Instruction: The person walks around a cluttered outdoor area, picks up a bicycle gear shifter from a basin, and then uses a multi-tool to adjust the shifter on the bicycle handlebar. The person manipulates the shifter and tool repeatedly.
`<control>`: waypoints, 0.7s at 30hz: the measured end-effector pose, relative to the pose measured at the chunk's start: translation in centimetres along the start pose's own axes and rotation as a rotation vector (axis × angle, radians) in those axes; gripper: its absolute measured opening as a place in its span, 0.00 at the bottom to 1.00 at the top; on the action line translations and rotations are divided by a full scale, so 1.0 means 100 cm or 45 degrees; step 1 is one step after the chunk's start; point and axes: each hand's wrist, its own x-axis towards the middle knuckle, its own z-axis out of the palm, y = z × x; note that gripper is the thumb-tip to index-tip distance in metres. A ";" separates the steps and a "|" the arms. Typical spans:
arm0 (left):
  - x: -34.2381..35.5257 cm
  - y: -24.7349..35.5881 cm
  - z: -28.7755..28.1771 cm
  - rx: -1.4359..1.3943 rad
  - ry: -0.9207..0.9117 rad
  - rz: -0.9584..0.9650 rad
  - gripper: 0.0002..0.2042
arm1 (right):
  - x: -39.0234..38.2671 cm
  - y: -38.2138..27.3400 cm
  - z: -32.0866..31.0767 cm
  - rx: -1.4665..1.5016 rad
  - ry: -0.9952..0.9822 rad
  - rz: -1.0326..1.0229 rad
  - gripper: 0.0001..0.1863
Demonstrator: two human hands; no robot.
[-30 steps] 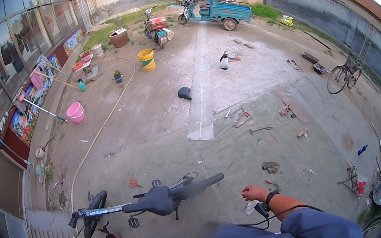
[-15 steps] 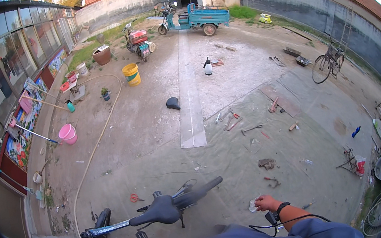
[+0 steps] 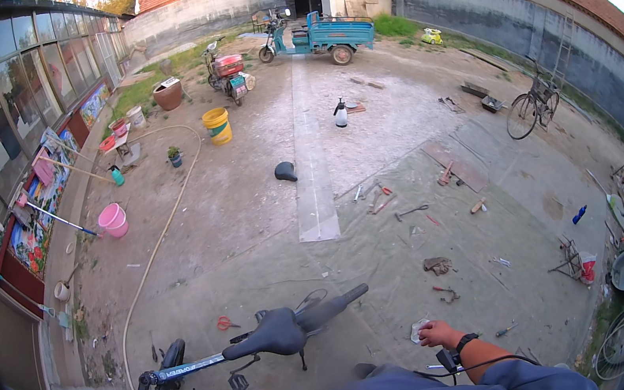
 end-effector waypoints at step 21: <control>0.015 -0.005 0.000 -0.455 -0.006 -0.268 0.13 | -0.026 0.000 0.013 -0.024 0.059 0.033 0.18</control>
